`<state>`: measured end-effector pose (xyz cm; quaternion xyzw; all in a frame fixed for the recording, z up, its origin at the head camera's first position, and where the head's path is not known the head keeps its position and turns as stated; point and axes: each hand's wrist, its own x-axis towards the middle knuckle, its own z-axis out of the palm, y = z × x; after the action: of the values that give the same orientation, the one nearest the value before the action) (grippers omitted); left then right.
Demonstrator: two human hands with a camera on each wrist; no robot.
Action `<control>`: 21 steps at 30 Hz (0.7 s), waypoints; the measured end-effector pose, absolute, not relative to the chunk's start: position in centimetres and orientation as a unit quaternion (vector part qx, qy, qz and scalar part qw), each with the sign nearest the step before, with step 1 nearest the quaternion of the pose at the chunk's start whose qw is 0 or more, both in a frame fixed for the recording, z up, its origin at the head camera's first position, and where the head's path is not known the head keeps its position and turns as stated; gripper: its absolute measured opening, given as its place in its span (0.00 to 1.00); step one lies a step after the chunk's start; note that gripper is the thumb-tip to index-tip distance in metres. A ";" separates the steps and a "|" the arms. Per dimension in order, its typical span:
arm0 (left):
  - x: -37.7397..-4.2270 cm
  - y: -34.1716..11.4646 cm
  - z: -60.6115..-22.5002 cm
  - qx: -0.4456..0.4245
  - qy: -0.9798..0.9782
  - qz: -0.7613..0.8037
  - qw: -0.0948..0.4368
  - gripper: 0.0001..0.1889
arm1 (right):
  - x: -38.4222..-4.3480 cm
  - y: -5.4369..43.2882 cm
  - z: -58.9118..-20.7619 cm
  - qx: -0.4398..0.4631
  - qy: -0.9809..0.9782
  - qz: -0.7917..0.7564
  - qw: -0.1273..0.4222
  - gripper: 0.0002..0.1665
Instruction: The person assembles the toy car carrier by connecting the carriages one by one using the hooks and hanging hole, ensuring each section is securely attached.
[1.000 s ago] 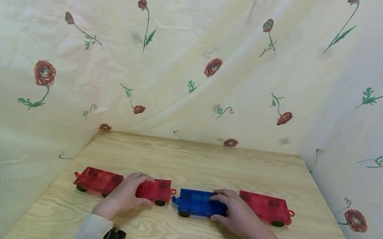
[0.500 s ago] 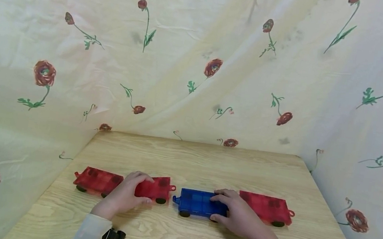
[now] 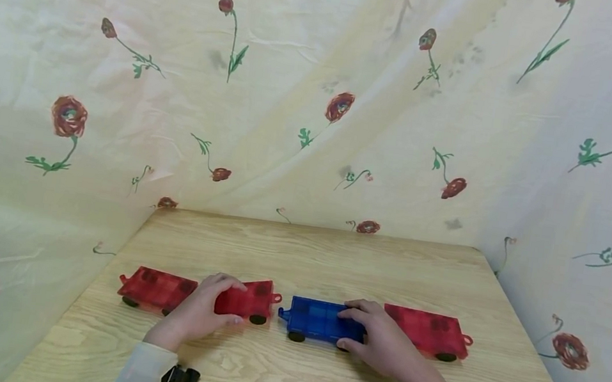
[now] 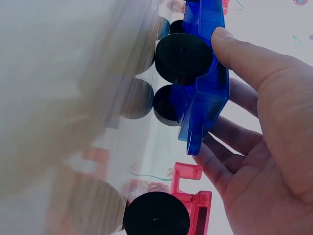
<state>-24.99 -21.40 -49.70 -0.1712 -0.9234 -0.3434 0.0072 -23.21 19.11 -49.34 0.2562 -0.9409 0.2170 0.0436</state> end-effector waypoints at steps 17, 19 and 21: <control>-24.8 -20.8 -49.5 -0.204 -0.916 -0.347 -0.008 0.29 | -23.2 19.0 -49.1 0.256 -0.942 0.213 0.039 0.28; -24.8 -20.8 -49.5 -0.206 -0.915 -0.347 -0.011 0.29 | -23.2 19.0 -49.2 0.253 -0.943 0.213 0.038 0.28; -24.8 -20.7 -49.6 -0.211 -0.914 -0.346 -0.013 0.29 | -23.2 19.0 -49.2 0.252 -0.943 0.213 0.038 0.28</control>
<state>-24.79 -20.72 -49.55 -0.2106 -0.9142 -0.3459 -0.0134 -23.16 18.97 -49.17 0.2524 -0.9431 0.2128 0.0383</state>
